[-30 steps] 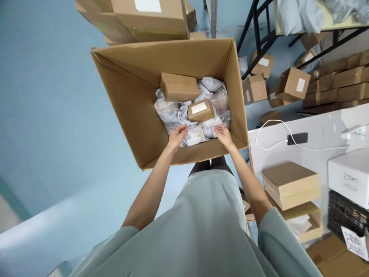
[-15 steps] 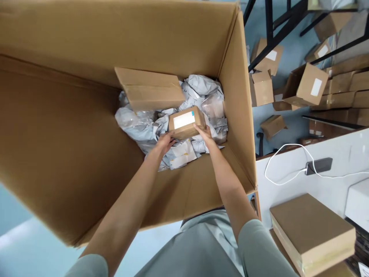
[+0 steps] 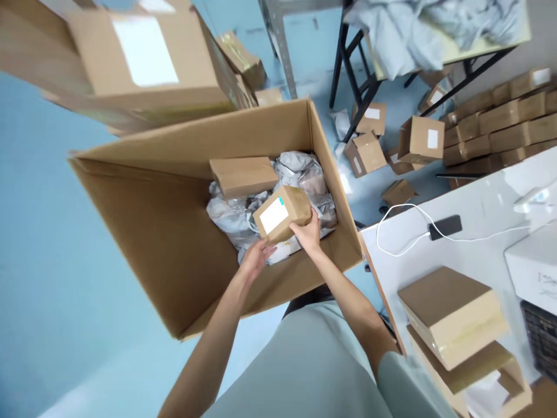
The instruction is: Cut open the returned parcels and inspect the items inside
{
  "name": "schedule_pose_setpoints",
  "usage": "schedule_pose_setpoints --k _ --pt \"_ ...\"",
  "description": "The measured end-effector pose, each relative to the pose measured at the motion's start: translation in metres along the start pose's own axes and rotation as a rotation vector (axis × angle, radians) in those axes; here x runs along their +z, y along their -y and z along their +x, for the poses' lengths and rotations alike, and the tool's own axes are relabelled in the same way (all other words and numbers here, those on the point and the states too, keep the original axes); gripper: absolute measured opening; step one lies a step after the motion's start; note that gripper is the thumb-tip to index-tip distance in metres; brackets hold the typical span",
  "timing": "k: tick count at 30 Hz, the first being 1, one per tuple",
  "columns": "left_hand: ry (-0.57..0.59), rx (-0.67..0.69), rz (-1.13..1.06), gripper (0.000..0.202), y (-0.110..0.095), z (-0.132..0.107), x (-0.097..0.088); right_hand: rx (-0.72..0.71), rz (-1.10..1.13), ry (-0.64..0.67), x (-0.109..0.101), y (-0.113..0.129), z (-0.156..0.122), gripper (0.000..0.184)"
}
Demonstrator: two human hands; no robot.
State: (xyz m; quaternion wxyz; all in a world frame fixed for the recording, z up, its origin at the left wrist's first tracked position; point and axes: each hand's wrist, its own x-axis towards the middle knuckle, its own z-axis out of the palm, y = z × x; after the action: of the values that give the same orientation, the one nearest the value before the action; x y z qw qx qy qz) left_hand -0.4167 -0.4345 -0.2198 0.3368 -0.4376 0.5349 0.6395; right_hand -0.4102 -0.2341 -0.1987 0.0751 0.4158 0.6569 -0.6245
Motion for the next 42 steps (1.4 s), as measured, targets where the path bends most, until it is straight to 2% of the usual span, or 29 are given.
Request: schedule_pose_setpoints --k 3,5,9,12,16,18,21,24,27,30,33,35,38,40,42 --pt "0.114 0.047 -0.063 0.013 -0.004 -0.058 -0.002 -0.131 0.026 -0.048 -0.041 0.033 -0.071 0.108" --pt "0.207 0.061 -0.102 0.021 -0.006 -0.093 0.003 -0.240 0.018 -0.078 -0.073 0.049 -0.120 0.113" --pt "0.418 0.064 -0.065 0.038 -0.005 -0.151 0.031 -0.394 -0.016 -0.217 -0.140 0.058 -0.217 0.115" --pt "0.593 0.075 0.052 0.040 -0.003 -0.183 0.062 -0.409 0.017 -0.399 -0.178 0.045 -0.284 0.114" --pt "0.801 0.088 0.314 0.040 0.006 -0.216 0.114 -0.379 0.155 -0.688 -0.212 0.014 -0.355 0.115" --pt "0.909 0.131 0.493 0.051 0.019 -0.236 0.141 -0.357 0.243 -0.826 -0.226 -0.004 -0.383 0.113" --pt "1.032 0.236 0.765 0.072 0.051 -0.273 0.176 -0.332 0.371 -1.019 -0.250 -0.032 -0.419 0.113" --pt "1.145 0.328 1.010 0.078 0.096 -0.313 0.201 -0.308 0.451 -1.196 -0.281 -0.064 -0.455 0.110" --pt "1.288 0.334 1.169 0.076 0.155 -0.353 0.218 -0.288 0.456 -1.378 -0.322 -0.102 -0.496 0.102" --pt "1.447 0.213 1.244 0.073 0.230 -0.391 0.230 -0.282 0.448 -1.544 -0.376 -0.150 -0.544 0.098" --pt "1.566 0.000 1.300 0.074 0.318 -0.427 0.240 -0.251 0.473 -1.671 -0.438 -0.202 -0.592 0.094" --pt "1.584 -0.171 1.336 0.077 0.378 -0.447 0.246 -0.190 0.444 -1.728 -0.481 -0.233 -0.618 0.088" --pt "1.497 -0.328 1.405 0.084 0.458 -0.467 0.259 -0.039 0.305 -1.771 -0.539 -0.270 -0.635 0.083" --pt "1.442 -0.345 1.457 0.088 0.496 -0.472 0.268 0.067 0.176 -1.784 -0.570 -0.289 -0.628 0.083" --pt "1.427 -0.329 1.510 0.090 0.522 -0.474 0.276 0.162 0.058 -1.781 -0.594 -0.304 -0.608 0.085"
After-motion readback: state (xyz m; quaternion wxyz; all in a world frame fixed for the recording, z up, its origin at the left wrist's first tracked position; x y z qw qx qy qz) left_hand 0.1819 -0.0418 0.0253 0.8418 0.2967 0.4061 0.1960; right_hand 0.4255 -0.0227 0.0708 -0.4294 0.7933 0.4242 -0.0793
